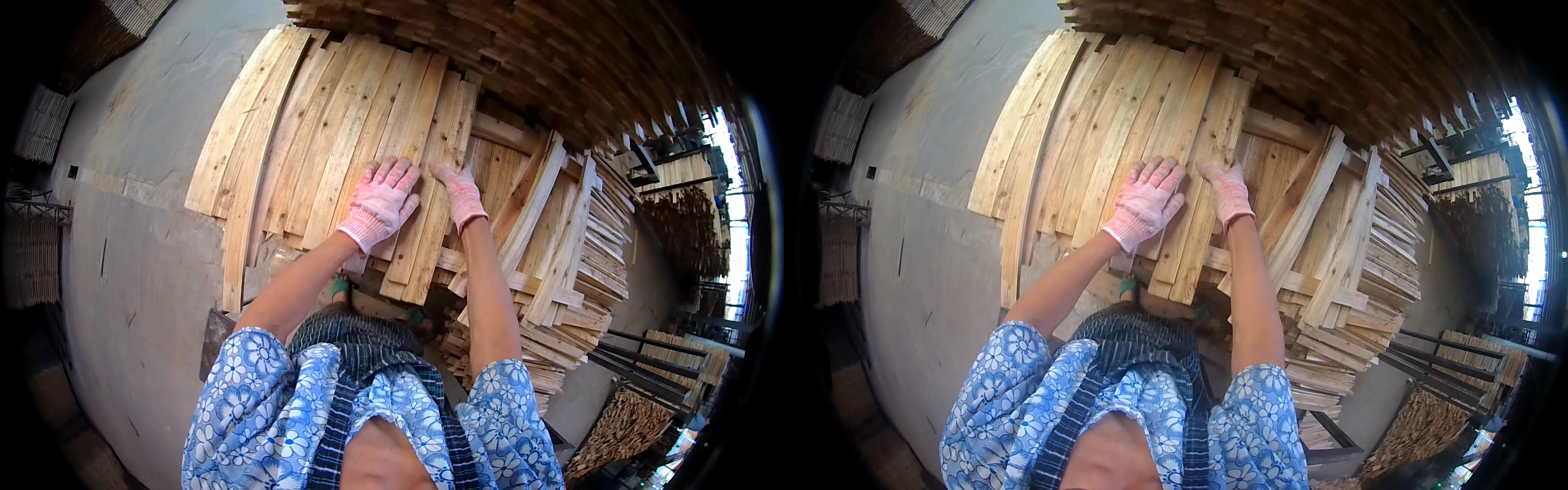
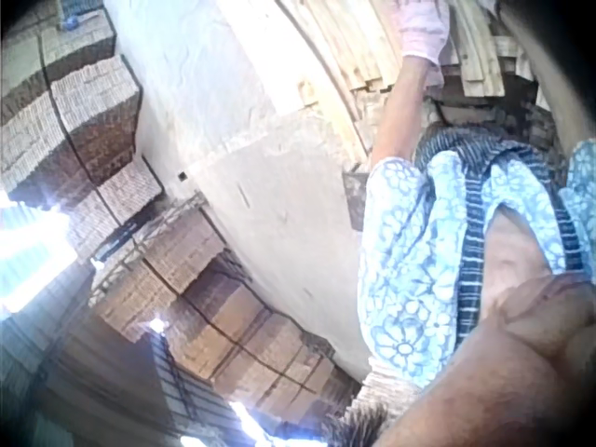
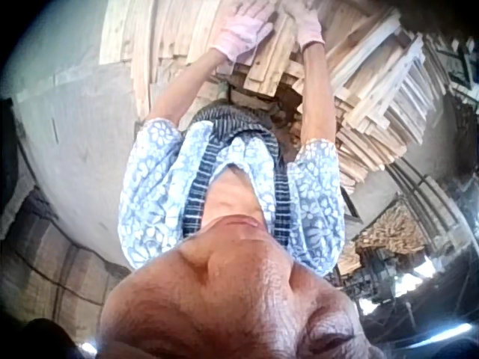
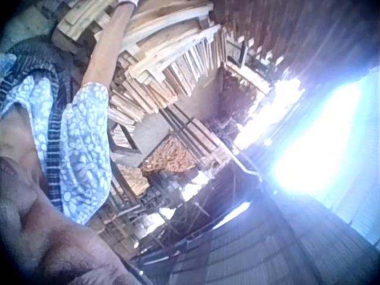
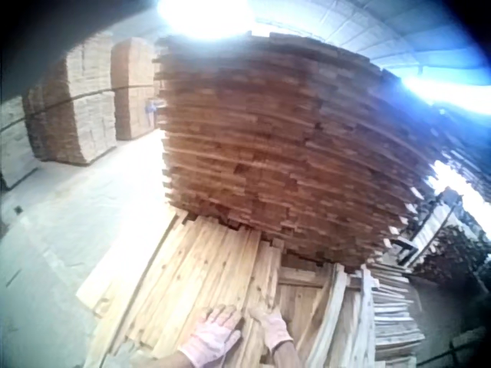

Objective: The person repeatedly picks up stacks of wooden planks from a pile and places them onto a metal rack. The person wears pink gloves and a blue floral shirt while performing the task in a warehouse setting.

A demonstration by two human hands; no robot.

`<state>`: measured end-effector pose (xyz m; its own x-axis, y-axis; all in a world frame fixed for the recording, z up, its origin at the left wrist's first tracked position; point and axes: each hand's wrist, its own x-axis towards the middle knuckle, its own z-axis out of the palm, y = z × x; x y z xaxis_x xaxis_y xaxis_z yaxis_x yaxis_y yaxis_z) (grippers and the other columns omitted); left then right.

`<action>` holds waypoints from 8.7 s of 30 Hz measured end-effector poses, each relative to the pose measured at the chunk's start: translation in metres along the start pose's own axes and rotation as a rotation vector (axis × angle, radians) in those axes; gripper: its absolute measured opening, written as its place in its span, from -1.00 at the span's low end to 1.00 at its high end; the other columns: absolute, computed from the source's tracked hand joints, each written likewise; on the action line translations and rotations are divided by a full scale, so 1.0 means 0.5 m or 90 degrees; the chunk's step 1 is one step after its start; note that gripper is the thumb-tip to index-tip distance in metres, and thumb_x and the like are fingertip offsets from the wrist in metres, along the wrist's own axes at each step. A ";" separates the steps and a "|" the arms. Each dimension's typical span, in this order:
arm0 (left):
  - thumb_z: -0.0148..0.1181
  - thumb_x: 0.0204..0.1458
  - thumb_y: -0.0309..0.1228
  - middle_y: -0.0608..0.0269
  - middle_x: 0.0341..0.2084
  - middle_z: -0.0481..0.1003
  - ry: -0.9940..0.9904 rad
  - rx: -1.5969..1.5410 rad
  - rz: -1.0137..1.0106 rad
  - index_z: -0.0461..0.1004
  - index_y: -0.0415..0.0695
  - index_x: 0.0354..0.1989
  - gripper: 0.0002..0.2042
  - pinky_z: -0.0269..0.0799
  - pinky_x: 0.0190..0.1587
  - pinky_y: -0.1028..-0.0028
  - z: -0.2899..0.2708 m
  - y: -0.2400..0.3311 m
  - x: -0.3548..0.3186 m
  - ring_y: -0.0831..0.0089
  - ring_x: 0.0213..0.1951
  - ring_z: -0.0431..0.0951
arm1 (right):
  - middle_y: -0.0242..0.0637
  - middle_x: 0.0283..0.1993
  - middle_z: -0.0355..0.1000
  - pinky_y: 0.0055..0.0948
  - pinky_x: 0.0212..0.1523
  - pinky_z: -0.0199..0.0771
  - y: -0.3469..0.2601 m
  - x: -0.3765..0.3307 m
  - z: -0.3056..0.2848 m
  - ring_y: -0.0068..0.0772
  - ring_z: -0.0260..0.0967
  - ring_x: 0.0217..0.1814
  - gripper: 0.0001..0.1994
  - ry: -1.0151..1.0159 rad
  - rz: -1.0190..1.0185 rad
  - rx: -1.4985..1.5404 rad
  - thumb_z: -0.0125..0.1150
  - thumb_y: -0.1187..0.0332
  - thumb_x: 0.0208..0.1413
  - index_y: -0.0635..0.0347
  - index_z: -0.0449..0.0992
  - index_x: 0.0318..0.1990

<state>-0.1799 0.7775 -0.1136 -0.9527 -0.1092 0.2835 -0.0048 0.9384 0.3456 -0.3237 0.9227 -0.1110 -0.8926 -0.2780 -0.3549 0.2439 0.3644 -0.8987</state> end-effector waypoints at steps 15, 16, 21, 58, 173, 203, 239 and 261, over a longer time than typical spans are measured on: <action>0.14 0.01 0.29 -0.11 0.44 0.09 -0.157 0.058 0.029 0.17 -0.16 0.42 -0.07 -0.21 0.47 -0.07 -0.036 0.035 0.017 -0.04 0.48 -0.01 | 0.26 0.37 0.25 -0.17 0.42 0.14 0.102 0.056 0.027 0.19 0.15 0.46 -0.11 0.113 -0.165 -0.080 0.24 -0.03 0.16 0.41 0.04 0.45; 0.14 0.01 0.29 -0.11 0.45 0.09 -0.162 0.065 0.029 0.18 -0.16 0.42 -0.07 -0.21 0.47 -0.08 -0.033 0.039 0.013 -0.04 0.49 -0.01 | 0.30 0.38 0.23 -0.15 0.42 0.14 0.102 0.055 0.040 0.24 0.15 0.46 -0.08 0.164 -0.182 -0.113 0.23 -0.04 0.16 0.41 -0.02 0.47; 0.11 0.01 0.31 -0.13 0.38 0.18 -0.096 0.105 0.059 0.25 -0.15 0.36 -0.11 -0.13 0.41 -0.13 -0.036 0.043 0.014 -0.07 0.43 0.07 | 0.23 0.32 0.32 -0.16 0.34 0.24 0.047 0.040 0.015 0.18 0.24 0.41 -0.10 0.013 -0.133 -0.098 0.19 -0.04 0.21 0.32 -0.10 0.49; 0.53 -0.42 0.03 -0.13 0.27 0.26 -0.185 -0.005 0.241 0.25 -0.02 0.33 0.01 0.05 0.31 -0.16 -0.059 0.212 -0.179 -0.11 0.32 0.23 | 0.27 0.11 0.45 -0.17 0.21 0.32 0.024 -0.030 -0.023 0.15 0.39 0.22 -0.26 0.047 -0.035 -0.084 0.13 -0.15 0.15 0.43 0.36 0.20; 0.12 0.19 -0.27 0.04 0.26 0.35 -0.096 -0.394 -0.523 0.10 -0.10 0.47 -0.34 0.35 0.20 0.35 -0.316 -0.859 0.064 0.26 0.13 0.45 | 0.27 0.48 0.06 -0.02 0.45 0.14 0.021 0.102 -0.030 0.29 -0.02 0.53 -0.30 0.118 -0.155 -0.467 0.06 -0.07 0.28 0.09 0.15 0.46; 0.39 -0.03 -0.02 0.00 -0.18 0.55 0.081 -0.344 -0.473 0.42 -0.30 0.11 -0.34 0.48 -0.08 0.29 -0.259 -0.402 -0.029 0.19 -0.09 0.57 | 0.19 0.28 0.30 0.05 0.19 0.40 0.141 -0.075 -0.479 0.28 0.42 0.08 -0.23 0.286 -0.079 -0.382 0.21 0.22 0.20 0.04 0.00 0.52; 0.00 0.28 -0.43 0.06 0.26 0.39 0.445 -1.076 -0.394 0.28 -0.26 0.30 -0.58 0.21 0.40 0.34 0.198 -0.108 -0.442 0.33 0.29 0.40 | -0.06 0.09 0.36 -0.08 0.11 0.42 -0.349 0.298 0.191 0.06 0.36 0.10 -0.30 -0.183 -0.610 -0.809 0.28 0.11 0.18 -0.36 0.18 0.48; 0.31 0.17 -0.42 -0.09 -0.05 0.51 0.243 -1.399 -0.827 0.30 -0.28 0.16 -0.55 0.70 -0.15 -0.07 -0.065 -0.138 -0.440 -0.04 -0.04 0.61 | -0.14 0.23 0.31 0.08 0.26 0.34 -0.344 0.408 0.438 0.08 0.30 0.27 -0.29 -0.126 -0.499 -0.819 0.32 0.14 0.08 -0.54 0.21 0.41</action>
<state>0.0398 0.7260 -0.1705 -0.6825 -0.2901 -0.6708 0.1500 -0.9539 0.2599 -0.4647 0.6088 -0.0850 -0.5471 -0.8365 -0.0309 -0.8329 0.5477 -0.0793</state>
